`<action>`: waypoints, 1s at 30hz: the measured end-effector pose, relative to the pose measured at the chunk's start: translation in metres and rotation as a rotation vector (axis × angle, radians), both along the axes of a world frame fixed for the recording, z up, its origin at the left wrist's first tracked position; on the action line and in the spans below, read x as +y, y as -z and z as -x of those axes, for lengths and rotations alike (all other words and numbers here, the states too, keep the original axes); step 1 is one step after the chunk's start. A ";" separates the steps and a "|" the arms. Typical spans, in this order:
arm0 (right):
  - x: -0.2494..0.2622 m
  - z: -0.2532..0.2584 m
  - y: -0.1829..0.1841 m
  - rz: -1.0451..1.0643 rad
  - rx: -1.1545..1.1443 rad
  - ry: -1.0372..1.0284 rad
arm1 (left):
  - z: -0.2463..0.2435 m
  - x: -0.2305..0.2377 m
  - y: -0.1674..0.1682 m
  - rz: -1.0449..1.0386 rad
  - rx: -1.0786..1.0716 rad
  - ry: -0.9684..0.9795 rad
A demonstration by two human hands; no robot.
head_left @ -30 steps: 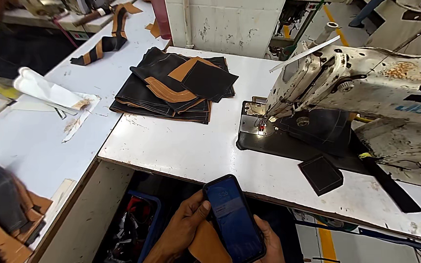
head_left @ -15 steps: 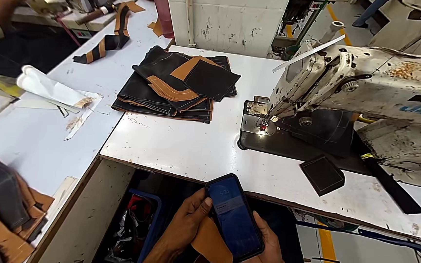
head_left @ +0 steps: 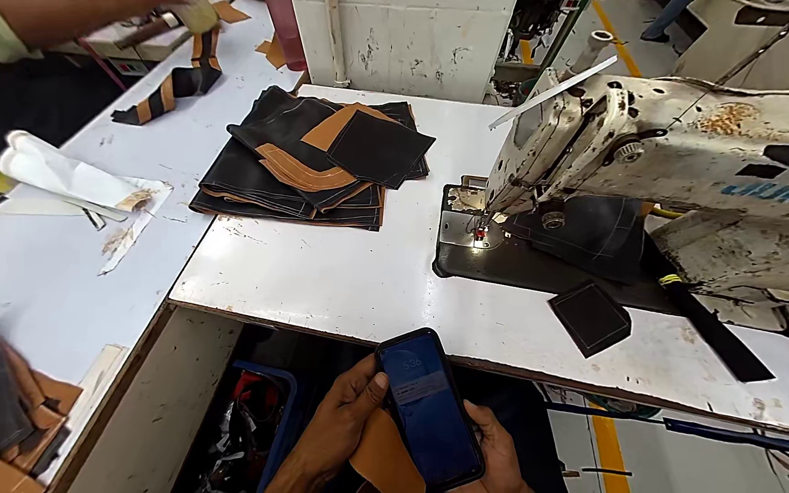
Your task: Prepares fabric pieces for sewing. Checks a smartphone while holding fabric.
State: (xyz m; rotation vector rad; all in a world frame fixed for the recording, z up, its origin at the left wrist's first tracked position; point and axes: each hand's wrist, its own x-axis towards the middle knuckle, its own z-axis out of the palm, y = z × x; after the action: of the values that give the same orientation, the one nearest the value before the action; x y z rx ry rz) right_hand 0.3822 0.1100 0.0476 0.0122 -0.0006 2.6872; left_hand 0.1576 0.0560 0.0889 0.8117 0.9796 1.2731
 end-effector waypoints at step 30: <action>0.002 0.004 -0.004 -0.012 -0.037 -0.012 | 0.007 -0.006 -0.001 0.087 -0.008 -0.024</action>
State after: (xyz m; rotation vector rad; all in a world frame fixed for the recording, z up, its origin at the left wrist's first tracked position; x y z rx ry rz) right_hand 0.3782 0.1124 0.0517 -0.0345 -0.0279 2.6989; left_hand 0.1506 0.0503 0.0895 0.7295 1.0336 1.2448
